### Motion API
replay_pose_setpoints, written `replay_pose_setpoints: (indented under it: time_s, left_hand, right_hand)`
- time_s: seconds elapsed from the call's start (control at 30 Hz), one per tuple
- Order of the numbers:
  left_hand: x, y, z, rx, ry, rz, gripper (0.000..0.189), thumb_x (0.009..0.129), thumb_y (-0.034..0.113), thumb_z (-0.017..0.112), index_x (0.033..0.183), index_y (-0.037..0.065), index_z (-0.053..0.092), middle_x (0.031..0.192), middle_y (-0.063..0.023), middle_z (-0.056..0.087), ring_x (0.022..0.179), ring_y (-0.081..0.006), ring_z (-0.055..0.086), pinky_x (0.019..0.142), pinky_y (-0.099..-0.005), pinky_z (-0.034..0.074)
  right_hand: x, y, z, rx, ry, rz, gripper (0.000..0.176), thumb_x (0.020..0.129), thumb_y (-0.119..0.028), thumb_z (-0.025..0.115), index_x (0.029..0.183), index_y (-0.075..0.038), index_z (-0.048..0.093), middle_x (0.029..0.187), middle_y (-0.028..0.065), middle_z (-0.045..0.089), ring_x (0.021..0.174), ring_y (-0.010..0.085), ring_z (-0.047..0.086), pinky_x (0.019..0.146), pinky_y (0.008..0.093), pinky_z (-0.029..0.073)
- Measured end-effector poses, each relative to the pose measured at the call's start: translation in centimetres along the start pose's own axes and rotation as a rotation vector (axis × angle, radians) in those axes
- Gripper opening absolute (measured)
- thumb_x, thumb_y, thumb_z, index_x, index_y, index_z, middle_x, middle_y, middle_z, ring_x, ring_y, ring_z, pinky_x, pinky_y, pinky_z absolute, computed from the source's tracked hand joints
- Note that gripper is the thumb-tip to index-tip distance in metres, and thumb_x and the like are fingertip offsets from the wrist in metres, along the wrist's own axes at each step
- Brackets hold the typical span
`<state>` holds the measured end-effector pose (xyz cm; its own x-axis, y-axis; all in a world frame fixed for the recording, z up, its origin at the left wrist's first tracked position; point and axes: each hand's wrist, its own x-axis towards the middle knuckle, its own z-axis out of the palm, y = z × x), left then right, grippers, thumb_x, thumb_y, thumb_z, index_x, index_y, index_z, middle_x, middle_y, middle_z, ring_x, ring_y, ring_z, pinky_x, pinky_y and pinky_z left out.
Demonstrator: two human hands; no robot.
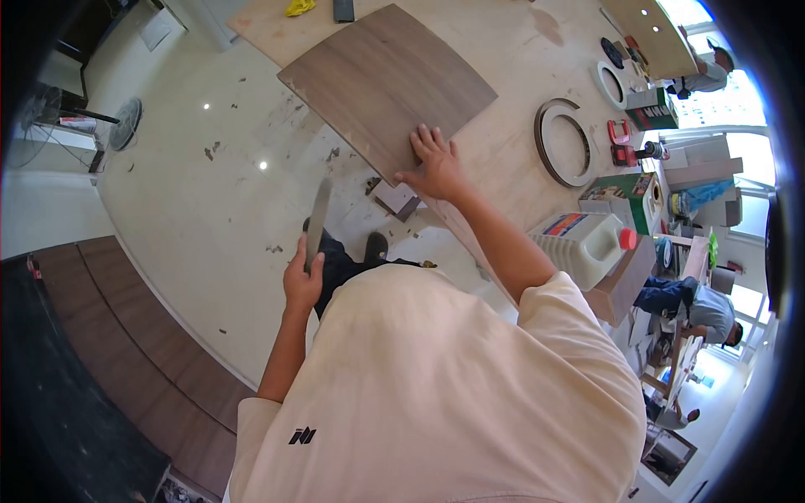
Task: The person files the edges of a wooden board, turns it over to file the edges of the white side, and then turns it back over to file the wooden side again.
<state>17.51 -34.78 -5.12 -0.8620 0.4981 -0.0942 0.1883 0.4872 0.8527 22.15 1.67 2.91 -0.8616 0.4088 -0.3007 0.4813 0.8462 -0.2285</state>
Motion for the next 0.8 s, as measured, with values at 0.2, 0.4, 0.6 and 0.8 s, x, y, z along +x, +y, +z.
replay_pose_setpoints:
  time_s: [0.2,0.4,0.6,0.8]
  left_hand:
    - [3.4,5.6,2.2,0.274,-0.178,0.214,0.047,0.096,0.025,0.065,0.143,0.026,0.057,0.081,-0.0101,0.060,0.074,-0.0317,0.062,0.068,-0.0414,0.052]
    - [6.7,6.2,6.9,0.406,-0.187,0.358,0.046,0.096,0.028,0.065,0.142,0.031,0.058,0.076,-0.0083,0.055,0.067,-0.0314,0.061,0.061,-0.0432,0.051]
    - [8.5,5.5,6.8,0.349,-0.146,0.402,0.046,0.095,0.028,0.065,0.141,0.034,0.059,0.077,-0.0073,0.057,0.065,-0.0320,0.062,0.057,-0.0433,0.051]
    - [8.8,6.6,9.0,0.301,-0.144,0.476,0.047,0.095,0.028,0.067,0.140,0.033,0.059,0.076,-0.0065,0.057,0.065,-0.0309,0.061,0.058,-0.0428,0.051]
  right_hand:
    - [5.0,5.3,-1.1,-0.036,0.110,0.239,0.088,0.093,-0.061,0.058,0.157,-0.007,0.032,0.167,0.0163,0.020,0.154,0.0365,0.018,0.122,0.0558,0.020]
    - [5.2,5.6,-2.0,-0.088,0.031,0.221,0.089,0.093,-0.062,0.057,0.157,-0.007,0.031,0.167,0.0164,0.020,0.154,0.0373,0.019,0.122,0.0546,0.021]
    - [5.4,5.8,-2.2,-0.076,0.003,0.218,0.090,0.092,-0.063,0.057,0.158,-0.008,0.029,0.167,0.0149,0.019,0.154,0.0363,0.017,0.122,0.0553,0.021]
    - [5.3,5.7,-2.6,-0.131,-0.016,0.211,0.093,0.091,-0.065,0.058,0.159,-0.009,0.027,0.167,0.0137,0.021,0.153,0.0357,0.020,0.121,0.0554,0.023]
